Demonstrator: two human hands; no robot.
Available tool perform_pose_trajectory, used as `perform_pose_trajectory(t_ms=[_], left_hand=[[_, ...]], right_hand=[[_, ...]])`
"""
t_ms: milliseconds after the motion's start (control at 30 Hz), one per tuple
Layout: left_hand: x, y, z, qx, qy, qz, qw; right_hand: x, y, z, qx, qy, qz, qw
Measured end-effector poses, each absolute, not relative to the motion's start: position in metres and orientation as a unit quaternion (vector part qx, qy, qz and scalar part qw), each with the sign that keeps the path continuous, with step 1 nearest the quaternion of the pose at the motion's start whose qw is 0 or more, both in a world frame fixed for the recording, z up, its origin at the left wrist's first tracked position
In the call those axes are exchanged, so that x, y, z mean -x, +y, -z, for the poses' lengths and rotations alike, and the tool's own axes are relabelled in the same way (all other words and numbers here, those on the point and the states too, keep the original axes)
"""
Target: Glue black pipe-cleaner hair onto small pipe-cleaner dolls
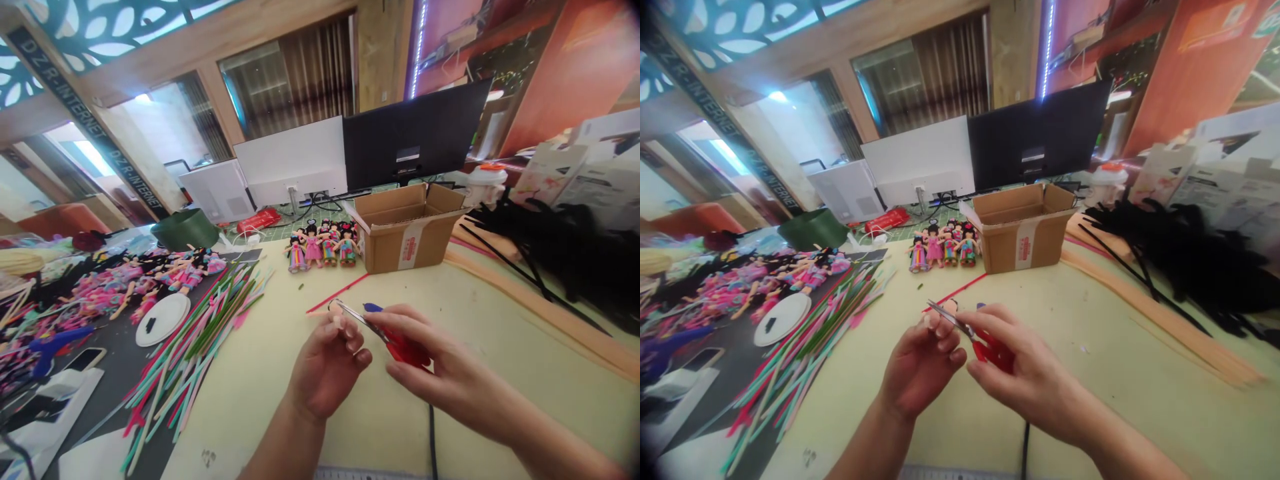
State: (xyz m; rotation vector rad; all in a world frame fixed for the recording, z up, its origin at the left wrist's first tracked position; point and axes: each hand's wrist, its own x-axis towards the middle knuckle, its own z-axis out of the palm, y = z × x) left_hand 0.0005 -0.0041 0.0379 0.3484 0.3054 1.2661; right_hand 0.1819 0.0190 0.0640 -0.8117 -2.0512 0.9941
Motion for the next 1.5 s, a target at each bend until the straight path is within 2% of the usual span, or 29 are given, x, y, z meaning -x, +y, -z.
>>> perform_pose_trajectory(t_ms=[267,433,1100,1500], left_hand=[[-0.004,-0.004,-0.034,-0.124,0.181,-0.577,0.786],[-0.005,-0.002,-0.031,-0.072,0.204,-0.576,0.789],[-0.007,0.002,-0.031,-0.066,0.269,-0.603,0.748],[-0.007,0.003,-0.028,-0.065,0.29,-0.614,0.732]], right_hand=[[-0.186,0.021,-0.057,0.31,-0.78,-0.444,0.312],[-0.184,0.022,-0.052,0.293,-0.773,-0.463,0.321],[-0.179,0.026,-0.036,0.319,-0.839,-0.272,0.347],[-0.178,0.027,-0.029,0.322,-0.848,-0.24,0.345]])
